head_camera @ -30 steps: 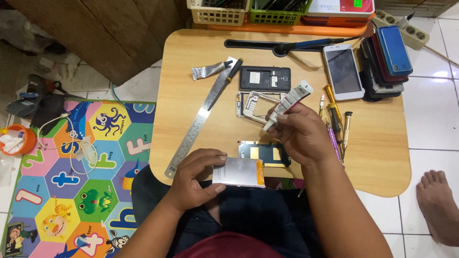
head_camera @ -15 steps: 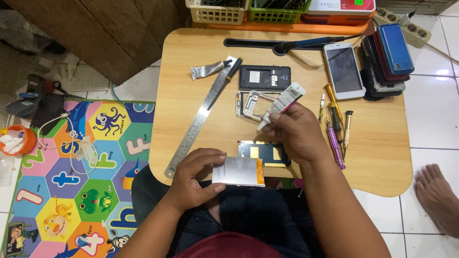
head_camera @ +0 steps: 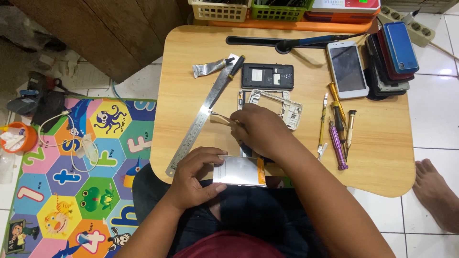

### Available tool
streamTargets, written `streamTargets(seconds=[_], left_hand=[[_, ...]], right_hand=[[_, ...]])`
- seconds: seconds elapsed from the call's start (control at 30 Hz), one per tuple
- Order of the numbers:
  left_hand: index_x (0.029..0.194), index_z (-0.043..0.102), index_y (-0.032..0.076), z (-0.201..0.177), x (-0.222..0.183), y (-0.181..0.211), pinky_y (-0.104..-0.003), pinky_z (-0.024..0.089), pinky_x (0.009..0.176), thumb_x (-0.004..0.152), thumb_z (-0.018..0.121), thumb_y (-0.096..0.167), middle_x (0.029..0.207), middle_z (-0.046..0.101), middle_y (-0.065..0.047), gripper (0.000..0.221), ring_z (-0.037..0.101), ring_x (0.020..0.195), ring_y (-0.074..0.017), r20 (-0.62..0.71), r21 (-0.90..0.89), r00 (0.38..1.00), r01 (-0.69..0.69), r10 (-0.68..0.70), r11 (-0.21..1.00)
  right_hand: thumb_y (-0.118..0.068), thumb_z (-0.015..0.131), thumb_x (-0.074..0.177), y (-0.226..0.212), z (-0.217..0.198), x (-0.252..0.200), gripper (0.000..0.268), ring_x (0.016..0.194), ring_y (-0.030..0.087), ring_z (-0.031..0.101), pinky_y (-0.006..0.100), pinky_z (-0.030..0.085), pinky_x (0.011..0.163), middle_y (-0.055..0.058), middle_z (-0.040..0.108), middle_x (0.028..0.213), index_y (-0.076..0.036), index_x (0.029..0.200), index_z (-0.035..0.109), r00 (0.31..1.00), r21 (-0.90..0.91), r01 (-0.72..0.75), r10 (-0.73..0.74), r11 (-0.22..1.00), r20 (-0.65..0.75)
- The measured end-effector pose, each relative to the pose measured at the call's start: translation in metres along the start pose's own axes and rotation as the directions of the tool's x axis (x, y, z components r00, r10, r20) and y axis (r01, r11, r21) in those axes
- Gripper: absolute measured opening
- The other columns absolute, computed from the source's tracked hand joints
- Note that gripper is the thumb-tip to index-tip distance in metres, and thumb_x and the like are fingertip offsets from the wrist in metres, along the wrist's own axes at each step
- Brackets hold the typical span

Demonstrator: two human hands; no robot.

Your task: Using a thin prying tool to carefully remove the LCD panel from a mobile phone chassis.

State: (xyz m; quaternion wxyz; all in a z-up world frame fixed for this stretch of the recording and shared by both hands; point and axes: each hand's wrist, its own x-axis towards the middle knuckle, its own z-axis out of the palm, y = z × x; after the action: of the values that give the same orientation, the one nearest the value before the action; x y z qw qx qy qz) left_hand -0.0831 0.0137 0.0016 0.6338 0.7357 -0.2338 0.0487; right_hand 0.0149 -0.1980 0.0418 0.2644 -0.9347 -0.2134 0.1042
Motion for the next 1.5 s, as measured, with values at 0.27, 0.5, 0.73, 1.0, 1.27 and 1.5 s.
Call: streamTargets(seconds=[0.27,0.5,0.73,1.0,1.27,1.5], left_hand=[[0.105,0.071,0.005,-0.002,0.007,0.007,-0.040,0.063,0.078,0.078,0.086,0.036,0.107,0.074,-0.020,0.044,0.073,0.097,-0.0335,0.015,0.000,1.000,-0.007,0.007,1.000],[0.107,0.071,0.005,0.001,0.006,0.007,-0.038,0.064,0.074,0.080,0.084,0.034,0.110,0.075,-0.016,0.041,0.074,0.097,-0.0307,0.031,0.090,0.998,-0.050,0.047,0.995],[0.105,0.072,0.005,0.003,0.006,0.007,-0.042,0.064,0.077,0.078,0.086,0.034,0.112,0.075,-0.017,0.042,0.074,0.101,-0.0346,0.044,0.126,0.997,-0.061,0.055,0.990],[0.102,0.071,0.004,0.003,0.000,-0.001,-0.044,0.062,0.081,0.075,0.089,0.028,0.114,0.075,-0.019,0.041,0.075,0.100,-0.0338,0.019,0.054,1.000,-0.022,0.021,0.998],[0.108,0.061,0.013,0.019,-0.011,0.024,-0.043,0.054,0.099,0.083,0.082,0.037,0.127,0.071,-0.017,0.040,0.070,0.118,-0.0316,0.147,0.084,0.989,-0.007,-0.006,0.996],[0.132,0.058,0.011,0.019,-0.004,0.021,-0.043,0.053,0.104,0.075,0.075,0.065,0.137,0.068,-0.012,0.080,0.070,0.125,-0.0298,0.346,0.169,0.938,-0.067,0.004,0.983]], right_hand=[[-0.011,0.066,0.093,0.014,-0.019,-0.022,0.028,0.081,0.038,0.074,0.048,0.059,0.073,0.020,0.072,0.088,-0.002,0.117,0.077,0.984,0.217,0.042,-0.002,0.975,-0.178],[-0.021,0.063,0.102,0.054,-0.042,-0.090,0.023,0.084,0.040,0.072,0.047,0.057,0.077,0.017,0.071,0.084,-0.011,0.113,0.080,0.918,0.259,-0.013,0.114,0.966,-0.380],[-0.026,0.065,0.100,0.078,0.002,-0.143,0.020,0.078,0.034,0.072,0.042,0.057,0.071,0.008,0.071,0.081,-0.015,0.103,0.081,0.884,0.115,0.030,0.027,0.993,-0.466],[-0.031,0.076,0.084,0.053,0.018,-0.156,0.031,0.086,0.035,0.067,0.047,0.052,0.075,0.009,0.069,0.095,-0.020,0.113,0.077,0.917,-0.140,-0.054,-0.006,0.989,-0.399],[-0.009,0.070,0.091,0.018,0.028,-0.167,0.018,0.085,0.033,0.066,0.046,0.046,0.066,0.012,0.069,0.099,-0.010,0.109,0.068,0.812,-0.154,0.263,-0.304,0.953,-0.499],[0.003,0.073,0.091,0.023,0.038,-0.174,0.015,0.069,0.027,0.060,0.037,0.044,0.058,0.010,0.064,0.085,-0.006,0.103,0.069,0.686,-0.092,0.304,-0.284,0.948,-0.669]])
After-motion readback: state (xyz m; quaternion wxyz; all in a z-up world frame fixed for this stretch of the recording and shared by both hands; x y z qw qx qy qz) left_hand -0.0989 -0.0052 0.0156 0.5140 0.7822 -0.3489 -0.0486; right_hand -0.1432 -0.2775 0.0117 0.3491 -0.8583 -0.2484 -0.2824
